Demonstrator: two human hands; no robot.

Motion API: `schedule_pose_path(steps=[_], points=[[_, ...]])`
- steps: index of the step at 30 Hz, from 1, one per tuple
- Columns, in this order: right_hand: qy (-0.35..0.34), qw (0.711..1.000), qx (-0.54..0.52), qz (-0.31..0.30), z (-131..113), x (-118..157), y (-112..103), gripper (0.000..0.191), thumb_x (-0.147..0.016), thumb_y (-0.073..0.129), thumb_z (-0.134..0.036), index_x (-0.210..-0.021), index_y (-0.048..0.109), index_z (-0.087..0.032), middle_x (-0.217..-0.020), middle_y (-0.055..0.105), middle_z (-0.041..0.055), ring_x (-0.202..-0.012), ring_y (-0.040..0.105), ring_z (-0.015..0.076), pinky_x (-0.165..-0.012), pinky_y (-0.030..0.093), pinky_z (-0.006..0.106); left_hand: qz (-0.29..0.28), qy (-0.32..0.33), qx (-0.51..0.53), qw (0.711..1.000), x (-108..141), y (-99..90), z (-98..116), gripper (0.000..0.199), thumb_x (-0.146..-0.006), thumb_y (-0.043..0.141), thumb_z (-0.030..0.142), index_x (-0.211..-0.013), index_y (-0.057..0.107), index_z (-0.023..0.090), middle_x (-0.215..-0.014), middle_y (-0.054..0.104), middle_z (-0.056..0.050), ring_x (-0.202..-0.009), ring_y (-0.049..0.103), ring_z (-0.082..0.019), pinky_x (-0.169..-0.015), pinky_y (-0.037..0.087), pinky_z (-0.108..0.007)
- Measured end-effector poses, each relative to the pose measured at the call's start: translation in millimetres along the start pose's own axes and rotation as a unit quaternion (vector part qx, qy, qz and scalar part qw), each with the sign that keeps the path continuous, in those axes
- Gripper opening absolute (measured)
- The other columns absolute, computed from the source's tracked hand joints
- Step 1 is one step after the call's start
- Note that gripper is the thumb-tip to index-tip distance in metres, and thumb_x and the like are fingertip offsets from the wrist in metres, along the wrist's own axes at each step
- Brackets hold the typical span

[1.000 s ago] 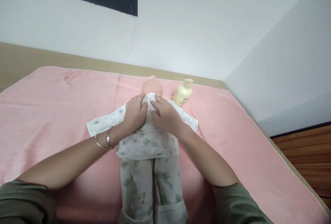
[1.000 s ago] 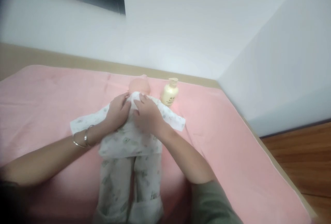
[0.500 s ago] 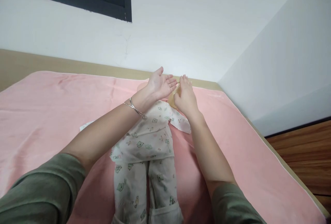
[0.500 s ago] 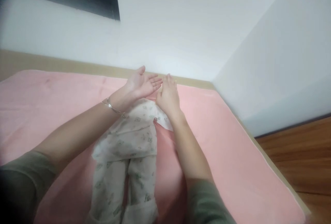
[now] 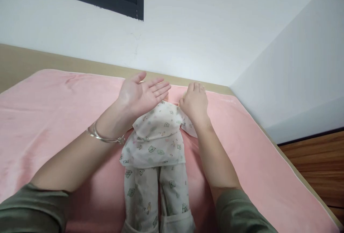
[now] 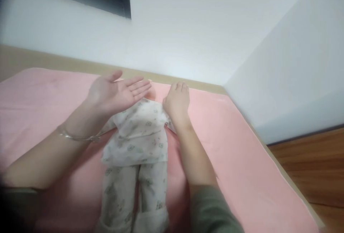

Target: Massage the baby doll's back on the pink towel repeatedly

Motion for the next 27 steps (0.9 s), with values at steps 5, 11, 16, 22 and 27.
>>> schedule_pose_path(steps=[5,11,16,22,27], points=[[0.014,1.0,0.014,-0.024,-6.5,1.0,0.6,0.061,-0.083,0.047,-0.015,-0.138,0.041,0.01,-0.146,0.044,0.0357,-0.143,0.037,0.0426,-0.121,0.026,0.059,0.006,-0.158,0.171,0.972,41.9,24.7,-6.9,0.062,-0.096,0.016,0.034,-0.136,0.057,0.012,-0.137,0.063,-0.019,-0.131,0.06,-0.03,-0.108,0.053,-0.05],[-0.018,0.999,0.002,-0.032,-2.7,13.3,6.9,0.075,-0.084,0.047,-0.02,-0.15,0.026,0.011,-0.158,0.029,0.035,-0.151,0.024,0.0436,-0.123,0.02,0.063,-0.001,-0.264,0.284,0.922,76.2,67.5,-20.4,0.041,-0.09,0.039,0.037,-0.106,0.067,0.012,-0.127,0.069,-0.02,-0.122,0.066,-0.031,-0.113,0.051,-0.048],[0.01,0.995,-0.03,-0.097,-0.3,13.7,2.2,0.078,-0.085,0.051,-0.022,-0.152,0.026,0.01,-0.163,0.017,0.0326,-0.155,0.009,0.0454,-0.124,0.014,0.066,0.024,-0.295,0.277,0.914,81.8,75.0,-32.3,0.033,-0.09,0.042,0.033,-0.102,0.066,0.014,-0.128,0.069,-0.02,-0.121,0.066,-0.03,-0.112,0.052,-0.046],[-0.081,0.965,-0.24,-0.073,-59.5,47.4,-46.1,0.057,-0.103,0.025,-0.036,-0.156,0.031,-0.016,-0.166,0.028,0.0143,-0.157,0.016,0.0311,-0.125,0.022,0.062,0.0,-0.227,0.355,0.907,80.7,67.7,-1.0,0.052,-0.099,0.028,0.04,-0.127,0.061,0.011,-0.127,0.069,-0.017,-0.128,0.061,-0.03,-0.116,0.045,-0.047],[-0.268,0.93,-0.253,-0.014,-124.7,110.9,-75.6,0.083,-0.1,0.035,-0.051,-0.158,0.002,0.0,-0.166,0.017,0.0256,-0.157,-0.005,0.0335,-0.128,0.013,0.061,-0.007,-0.155,0.385,0.91,87.7,41.7,31.6,0.065,-0.102,0.024,0.056,-0.148,0.043,0.015,-0.145,0.059,-0.011,-0.147,0.042,-0.029,-0.125,0.028,-0.051]])
Point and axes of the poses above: each hand's wrist, its own x-axis away from the middle knuckle, its own y-axis out of the palm, z = x × y, the point moved 5 cm from there along -x, towards the middle knuckle
